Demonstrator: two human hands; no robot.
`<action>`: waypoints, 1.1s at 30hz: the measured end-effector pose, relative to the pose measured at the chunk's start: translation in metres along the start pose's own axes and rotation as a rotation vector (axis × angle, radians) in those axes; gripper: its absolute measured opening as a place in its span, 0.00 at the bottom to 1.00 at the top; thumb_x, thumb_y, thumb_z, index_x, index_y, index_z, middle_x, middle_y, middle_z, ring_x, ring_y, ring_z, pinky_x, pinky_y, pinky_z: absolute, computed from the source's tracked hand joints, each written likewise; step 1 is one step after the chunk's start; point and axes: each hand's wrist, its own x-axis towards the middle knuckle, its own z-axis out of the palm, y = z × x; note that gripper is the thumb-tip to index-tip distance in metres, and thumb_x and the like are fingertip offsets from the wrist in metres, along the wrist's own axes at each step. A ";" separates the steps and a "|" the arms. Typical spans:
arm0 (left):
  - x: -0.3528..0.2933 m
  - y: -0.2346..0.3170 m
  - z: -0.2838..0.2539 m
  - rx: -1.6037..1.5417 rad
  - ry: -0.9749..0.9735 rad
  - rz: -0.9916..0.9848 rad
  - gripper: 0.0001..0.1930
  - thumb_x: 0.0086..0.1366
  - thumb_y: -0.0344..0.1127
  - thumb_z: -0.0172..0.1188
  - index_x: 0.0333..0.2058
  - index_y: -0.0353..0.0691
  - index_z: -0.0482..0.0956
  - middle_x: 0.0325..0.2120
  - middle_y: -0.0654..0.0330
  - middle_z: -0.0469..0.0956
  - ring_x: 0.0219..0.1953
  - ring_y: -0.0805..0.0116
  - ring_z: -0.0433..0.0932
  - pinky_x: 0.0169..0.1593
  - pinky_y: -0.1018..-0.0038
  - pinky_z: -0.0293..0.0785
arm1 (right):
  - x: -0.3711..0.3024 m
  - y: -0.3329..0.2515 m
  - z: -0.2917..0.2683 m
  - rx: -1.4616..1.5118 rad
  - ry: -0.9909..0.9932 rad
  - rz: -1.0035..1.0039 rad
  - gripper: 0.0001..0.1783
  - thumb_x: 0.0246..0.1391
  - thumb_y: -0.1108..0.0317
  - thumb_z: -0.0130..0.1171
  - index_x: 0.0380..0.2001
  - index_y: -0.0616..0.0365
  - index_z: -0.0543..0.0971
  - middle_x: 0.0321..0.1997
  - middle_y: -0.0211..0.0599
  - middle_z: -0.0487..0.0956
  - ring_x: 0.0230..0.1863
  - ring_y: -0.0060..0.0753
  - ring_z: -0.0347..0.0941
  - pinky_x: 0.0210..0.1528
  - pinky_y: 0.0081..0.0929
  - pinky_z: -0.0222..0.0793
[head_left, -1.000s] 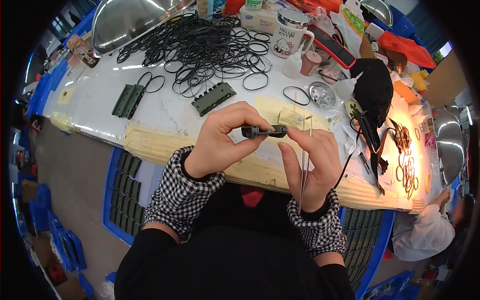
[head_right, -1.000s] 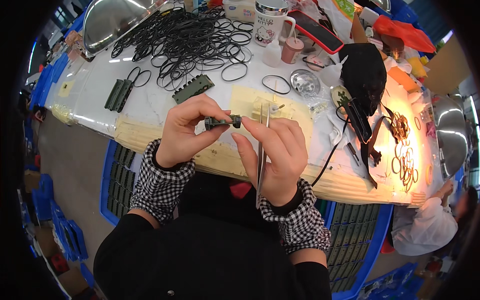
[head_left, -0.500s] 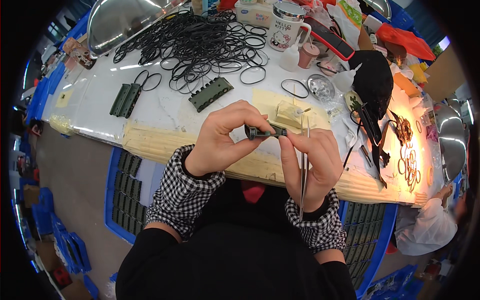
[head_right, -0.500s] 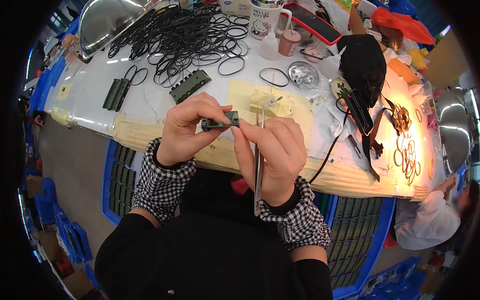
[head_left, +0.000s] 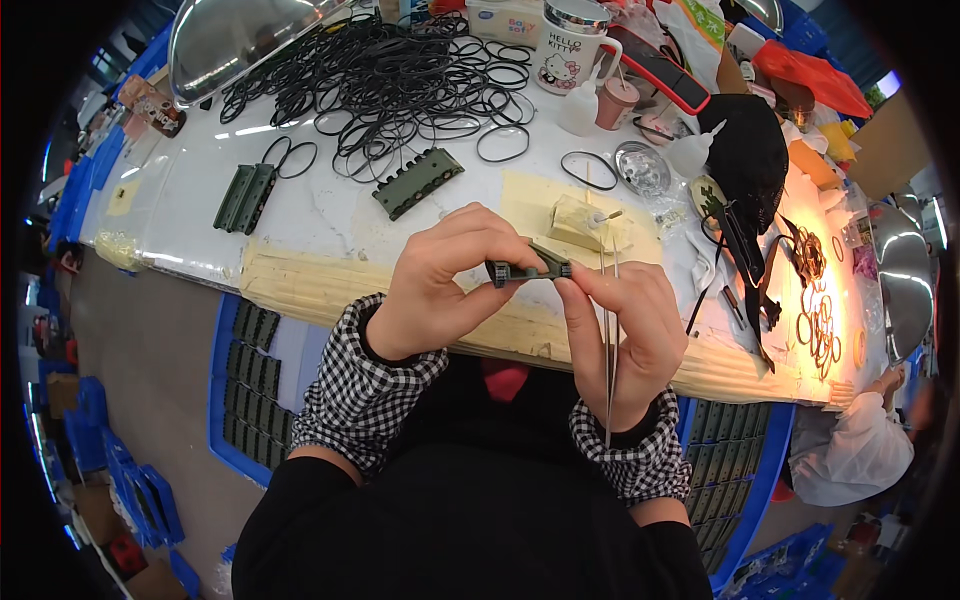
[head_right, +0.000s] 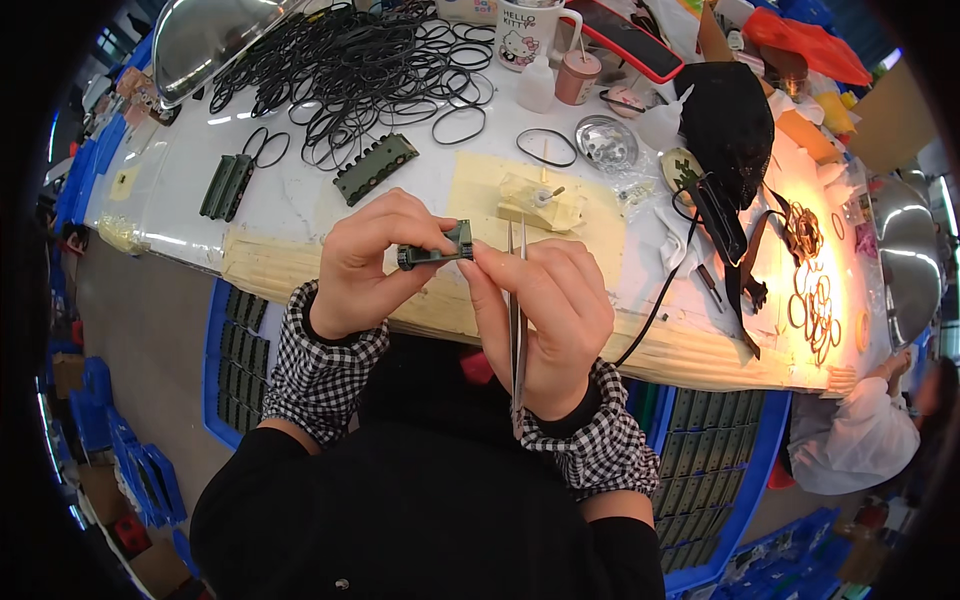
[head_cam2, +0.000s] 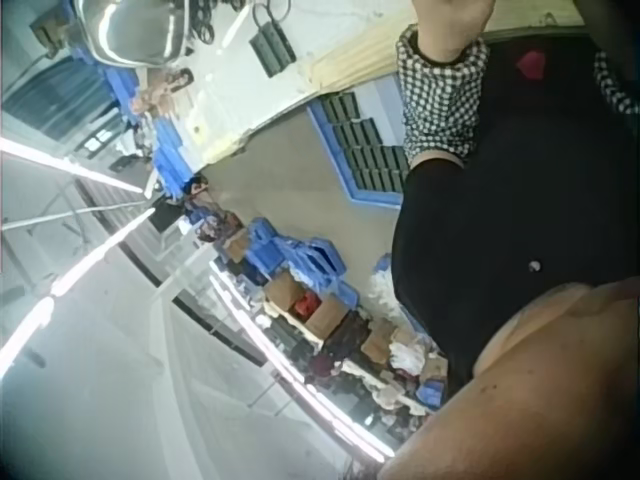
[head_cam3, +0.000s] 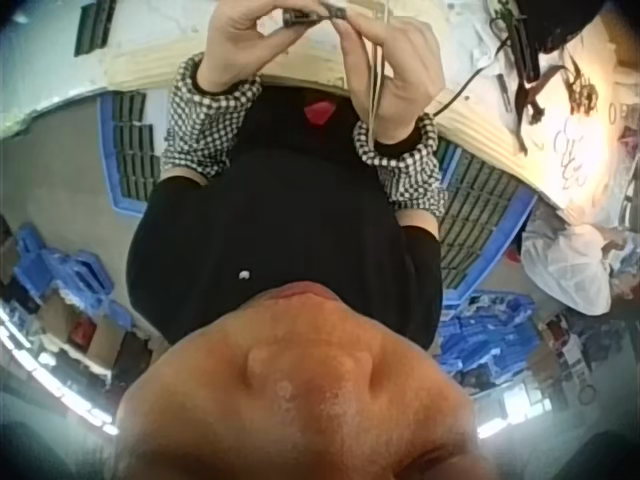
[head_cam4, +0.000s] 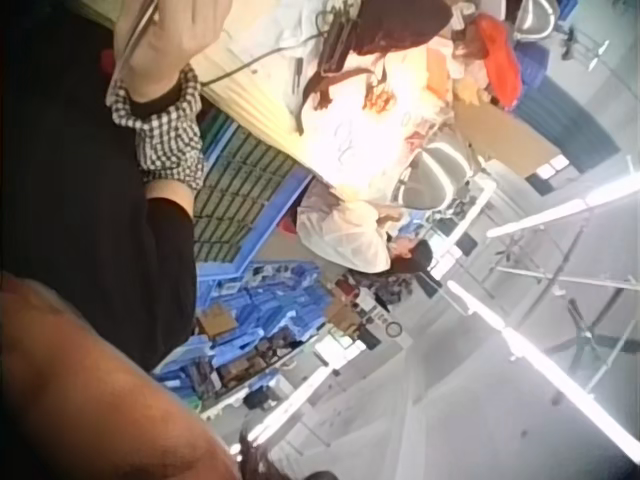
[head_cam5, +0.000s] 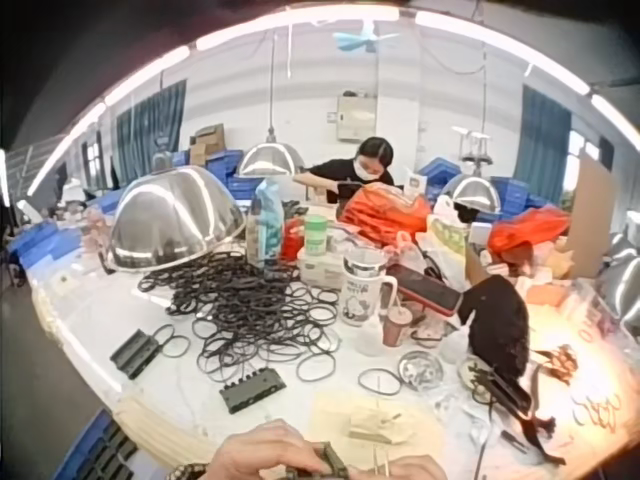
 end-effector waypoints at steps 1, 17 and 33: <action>0.002 0.004 -0.002 0.070 -0.013 0.029 0.12 0.48 0.15 0.62 0.33 0.35 0.80 0.28 0.59 0.77 0.33 0.67 0.75 0.39 0.73 0.74 | 0.000 -0.001 0.000 -0.019 -0.002 -0.014 0.12 0.37 0.79 0.70 0.30 0.61 0.82 0.21 0.34 0.72 0.25 0.36 0.69 0.29 0.28 0.65; -0.008 0.011 -0.005 -0.256 -0.180 -0.313 0.11 0.55 0.19 0.61 0.38 0.34 0.78 0.37 0.61 0.76 0.39 0.73 0.77 0.41 0.79 0.76 | 0.001 0.012 -0.011 0.281 -0.251 0.280 0.05 0.49 0.78 0.63 0.32 0.61 0.82 0.27 0.35 0.79 0.30 0.32 0.73 0.36 0.25 0.67; -0.009 0.023 0.004 -0.737 -0.063 -0.796 0.12 0.56 0.20 0.62 0.40 0.32 0.75 0.35 0.64 0.77 0.37 0.80 0.75 0.44 0.80 0.72 | -0.001 0.020 -0.006 0.580 -0.319 0.651 0.07 0.56 0.74 0.60 0.36 0.66 0.80 0.32 0.35 0.82 0.34 0.20 0.76 0.40 0.18 0.70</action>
